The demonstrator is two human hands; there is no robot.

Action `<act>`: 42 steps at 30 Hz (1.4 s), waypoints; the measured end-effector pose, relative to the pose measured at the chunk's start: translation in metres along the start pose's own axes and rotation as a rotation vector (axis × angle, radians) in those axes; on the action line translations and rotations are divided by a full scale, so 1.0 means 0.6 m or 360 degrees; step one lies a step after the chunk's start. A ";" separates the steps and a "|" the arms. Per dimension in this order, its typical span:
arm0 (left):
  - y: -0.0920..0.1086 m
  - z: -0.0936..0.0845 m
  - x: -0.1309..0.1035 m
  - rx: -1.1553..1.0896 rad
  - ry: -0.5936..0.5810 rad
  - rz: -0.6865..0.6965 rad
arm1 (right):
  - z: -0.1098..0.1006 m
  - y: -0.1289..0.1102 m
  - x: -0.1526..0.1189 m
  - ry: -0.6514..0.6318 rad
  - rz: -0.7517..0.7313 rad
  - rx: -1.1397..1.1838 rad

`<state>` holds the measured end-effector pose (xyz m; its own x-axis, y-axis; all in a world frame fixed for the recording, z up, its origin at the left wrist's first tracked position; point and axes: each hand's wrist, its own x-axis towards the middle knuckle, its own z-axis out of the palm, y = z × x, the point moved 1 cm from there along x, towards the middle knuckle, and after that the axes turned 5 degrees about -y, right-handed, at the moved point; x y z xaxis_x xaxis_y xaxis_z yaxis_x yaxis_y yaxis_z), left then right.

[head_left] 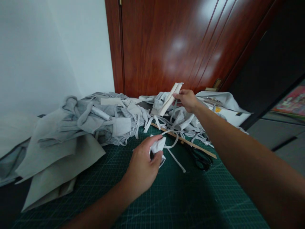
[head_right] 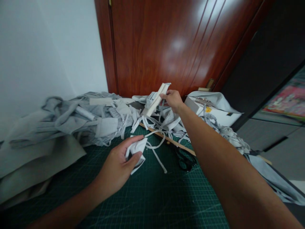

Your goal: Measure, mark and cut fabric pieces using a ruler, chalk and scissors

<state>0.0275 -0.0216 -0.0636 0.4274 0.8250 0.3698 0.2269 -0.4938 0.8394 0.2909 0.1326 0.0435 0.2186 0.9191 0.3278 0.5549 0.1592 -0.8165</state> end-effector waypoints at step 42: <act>0.030 0.032 0.030 -0.0676 0.0125 -0.0136 | 0.026 0.033 -0.368 -0.0407 -0.0161 0.0732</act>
<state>0.0560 -0.0207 -0.0494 0.3512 0.8845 0.3070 -0.1281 -0.2794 0.9516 0.2411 -0.0612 -0.0526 -0.0525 0.9403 0.3363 0.1415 0.3404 -0.9296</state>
